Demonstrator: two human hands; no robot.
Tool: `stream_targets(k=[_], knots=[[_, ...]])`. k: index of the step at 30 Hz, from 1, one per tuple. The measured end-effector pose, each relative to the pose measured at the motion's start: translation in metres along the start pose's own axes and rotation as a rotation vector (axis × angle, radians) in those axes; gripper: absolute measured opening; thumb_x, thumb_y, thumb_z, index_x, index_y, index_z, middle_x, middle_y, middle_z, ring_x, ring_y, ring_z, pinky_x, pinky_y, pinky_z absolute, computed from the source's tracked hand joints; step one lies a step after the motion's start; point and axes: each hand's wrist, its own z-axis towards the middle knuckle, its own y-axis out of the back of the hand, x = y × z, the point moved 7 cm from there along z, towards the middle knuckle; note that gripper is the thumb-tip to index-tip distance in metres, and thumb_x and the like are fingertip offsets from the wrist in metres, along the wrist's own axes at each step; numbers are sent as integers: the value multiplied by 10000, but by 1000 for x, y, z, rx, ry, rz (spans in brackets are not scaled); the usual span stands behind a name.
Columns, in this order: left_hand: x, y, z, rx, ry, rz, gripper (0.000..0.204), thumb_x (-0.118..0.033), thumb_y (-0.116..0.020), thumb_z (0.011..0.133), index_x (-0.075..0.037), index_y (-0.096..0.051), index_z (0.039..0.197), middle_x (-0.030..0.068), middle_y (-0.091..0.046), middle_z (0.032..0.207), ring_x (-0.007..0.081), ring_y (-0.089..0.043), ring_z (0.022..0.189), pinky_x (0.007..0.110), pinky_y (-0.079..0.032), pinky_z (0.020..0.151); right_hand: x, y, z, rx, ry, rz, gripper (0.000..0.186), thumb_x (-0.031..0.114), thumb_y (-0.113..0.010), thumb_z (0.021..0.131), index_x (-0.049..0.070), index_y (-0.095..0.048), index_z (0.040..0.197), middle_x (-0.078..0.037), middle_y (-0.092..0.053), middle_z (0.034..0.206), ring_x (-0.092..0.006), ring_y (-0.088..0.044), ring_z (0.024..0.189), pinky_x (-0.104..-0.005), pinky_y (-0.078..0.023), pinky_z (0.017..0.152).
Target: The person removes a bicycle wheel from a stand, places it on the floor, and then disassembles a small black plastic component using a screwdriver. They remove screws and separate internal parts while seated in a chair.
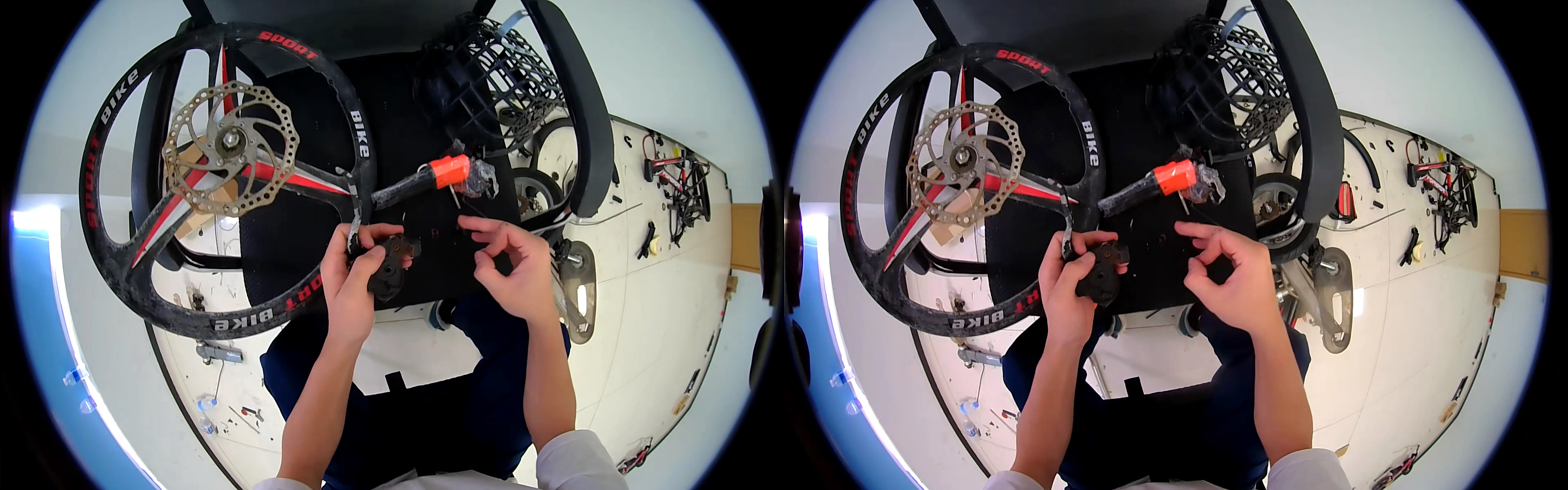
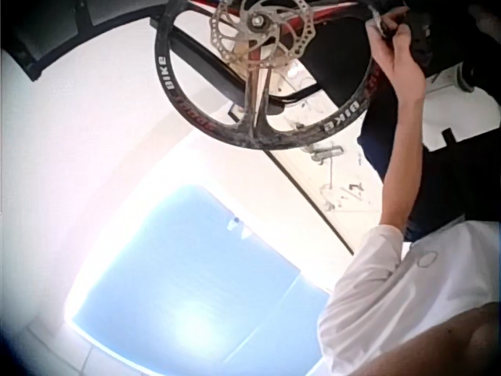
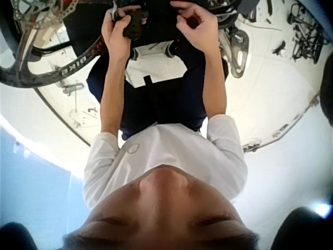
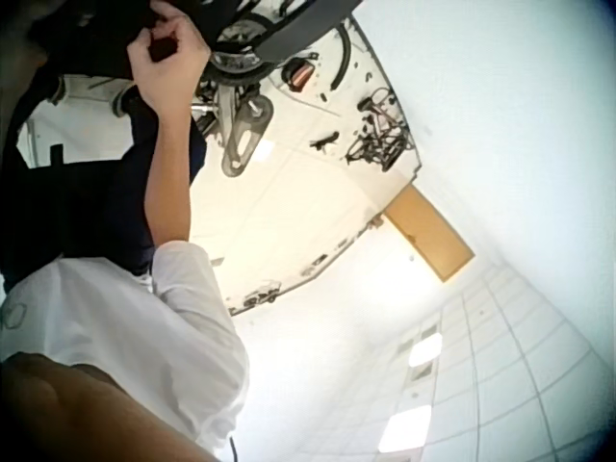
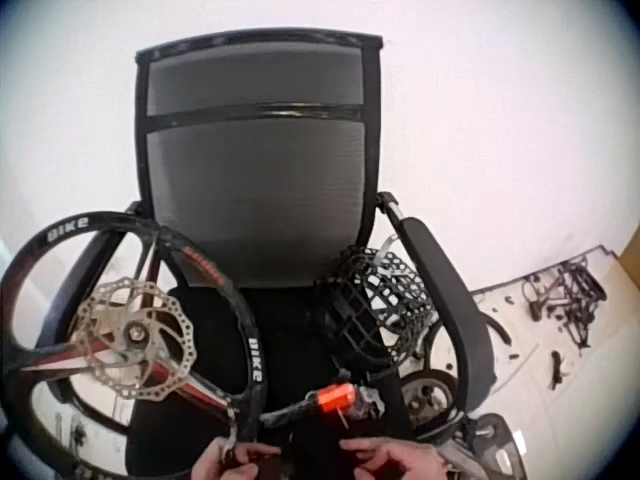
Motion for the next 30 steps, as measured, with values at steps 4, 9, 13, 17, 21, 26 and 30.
stream_targets(k=[4,9,13,17,21,26,30], knots=[[19,-4,-14,-13,58,-54,67,-35,-476,861,-44,-428,908,233,-611,1082,287,-655,869,398,-547,795,-8,0,-18,67,2,226,194,-61,-611,797,16,-449,724,-192,-708,1001,-203,-688,897,-318,-529,865],[29,-17,-21,8,55,-37,74,-38,-478,868,-38,-427,922,227,-609,1095,270,-654,877,389,-544,804,-26,-6,-34,-5,-336,427,123,14,-549,945,11,-449,874,-54,-598,707,-129,-660,734,-244,-516,649],[32,-20,-14,37,-6,-8,73,14,-482,892,-25,-429,925,190,-618,1097,198,-660,858,330,-546,798,-37,-13,-41,26,-411,408,112,71,-569,971,39,-463,953,22,-497,653,-22,-416,548,-196,-345,494],[34,-23,-4,33,-27,59,102,27,-487,891,-25,-420,947,174,-608,1103,177,-642,872,306,-521,817,-26,-16,-31,22,-326,285,92,84,-553,974,13,-579,1026,11,-531,697,-44,-459,630,-207,-384,564],[33,-28,2,27,-88,183,111,22,-487,895,-22,-422,972,169,-604,1112,174,-627,888,298,-506,824,-16,-16,-24,10,-118,42,169,64,-552,955,7,-663,1069,-33,-570,739,-60,-489,644,-218,-398,559],[30,-34,4,74,7,316,202,13,-500,901,18,-473,1101,184,-652,1044,196,-669,825,299,-551,721,-22,-4,-19,-28,-118,-5,131,24,-579,926,-10,-657,1026,-50,-600,759,-72,-480,583,-219,-373,509],[29,-26,0,141,184,333,258,-1,-531,900,36,-499,1154,156,-675,895,186,-670,688,286,-550,610,-12,-11,-15,67,-93,32,93,4,-615,899,-16,-653,981,-56,-639,790,-89,-544,618,-208,-421,531]])
